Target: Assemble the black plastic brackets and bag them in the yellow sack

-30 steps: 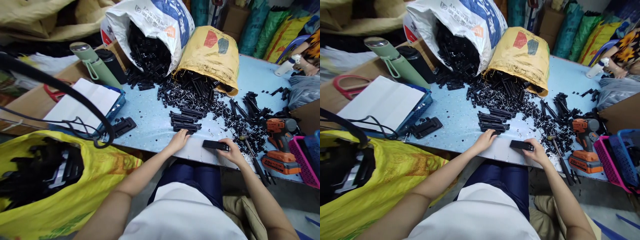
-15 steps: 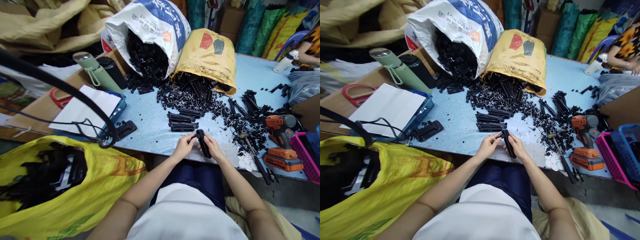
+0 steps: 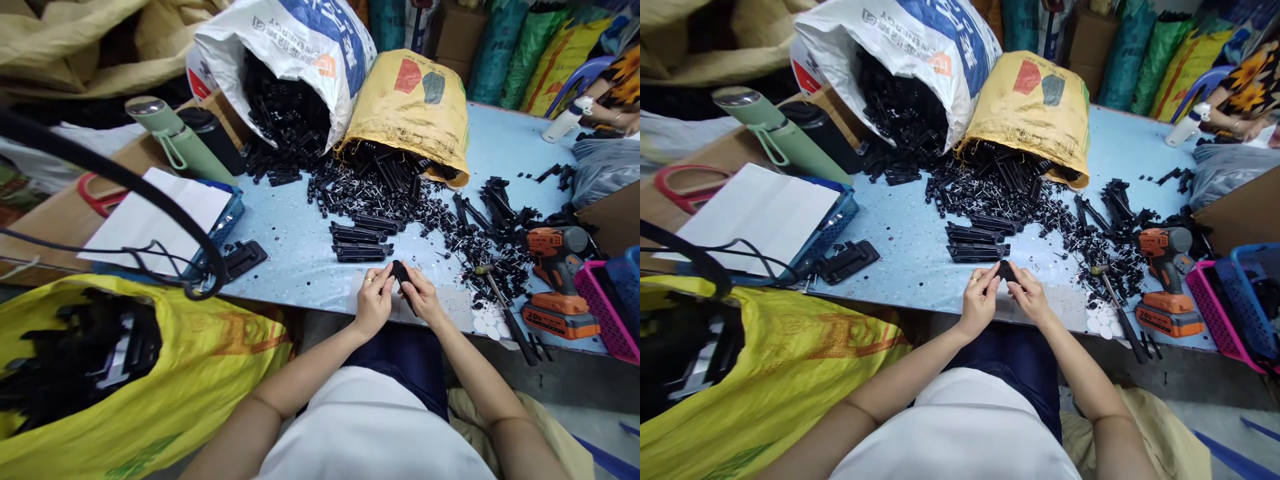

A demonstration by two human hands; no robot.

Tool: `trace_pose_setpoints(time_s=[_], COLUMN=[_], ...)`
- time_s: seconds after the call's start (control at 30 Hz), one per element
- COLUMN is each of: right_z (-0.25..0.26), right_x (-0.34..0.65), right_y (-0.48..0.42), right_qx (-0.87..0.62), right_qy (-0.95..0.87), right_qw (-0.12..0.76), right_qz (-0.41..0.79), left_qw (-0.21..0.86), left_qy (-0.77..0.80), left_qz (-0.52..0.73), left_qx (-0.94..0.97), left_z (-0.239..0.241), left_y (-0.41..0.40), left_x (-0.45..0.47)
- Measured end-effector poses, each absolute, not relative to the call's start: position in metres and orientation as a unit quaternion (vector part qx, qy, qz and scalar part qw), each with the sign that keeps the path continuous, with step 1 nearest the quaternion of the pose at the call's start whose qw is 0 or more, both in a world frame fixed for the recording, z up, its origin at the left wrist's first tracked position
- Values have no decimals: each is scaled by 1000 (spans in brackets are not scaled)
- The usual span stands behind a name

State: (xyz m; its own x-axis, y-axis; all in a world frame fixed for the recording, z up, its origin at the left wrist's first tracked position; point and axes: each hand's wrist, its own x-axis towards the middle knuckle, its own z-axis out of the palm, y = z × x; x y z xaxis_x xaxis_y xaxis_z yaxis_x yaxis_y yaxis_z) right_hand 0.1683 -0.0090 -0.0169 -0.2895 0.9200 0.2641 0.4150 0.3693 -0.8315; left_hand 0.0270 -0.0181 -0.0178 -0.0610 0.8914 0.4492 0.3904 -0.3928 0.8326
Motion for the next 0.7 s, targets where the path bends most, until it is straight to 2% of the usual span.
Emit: trace_pose_setpoints(time_s=[0.1,0.2,0.27,0.33,0.47,0.57,0.7], right_z=[-19,-22,-25,-28,-23,-10,1], right_x=[152,142,140,145,183,232,286], right_y=[-17,-22,-20,-9,45,103,165], right_qx=[-472,-480,-485,-492,-573,-692,-742], right_qy=[-720,-721,-732,-761,-781,-694,-645], right_qw=[411,429,414,356,213,194,182], right_qz=[300,257,242,227,128,34,-11], left_qw=[211,221,238,266,289,222,180], left_qy=[484,460,474,517,608,573,426], left_qz=[583,575,557,532,424,330,163], left_qx=[618,640,639,615,606,716,871], left_z=[-15,-15,-22,-33,-53,-51,-32], left_y=[-16,-10,-8,-10,-19,-19,-2], left_x=[31,29,27,26,17,11,15])
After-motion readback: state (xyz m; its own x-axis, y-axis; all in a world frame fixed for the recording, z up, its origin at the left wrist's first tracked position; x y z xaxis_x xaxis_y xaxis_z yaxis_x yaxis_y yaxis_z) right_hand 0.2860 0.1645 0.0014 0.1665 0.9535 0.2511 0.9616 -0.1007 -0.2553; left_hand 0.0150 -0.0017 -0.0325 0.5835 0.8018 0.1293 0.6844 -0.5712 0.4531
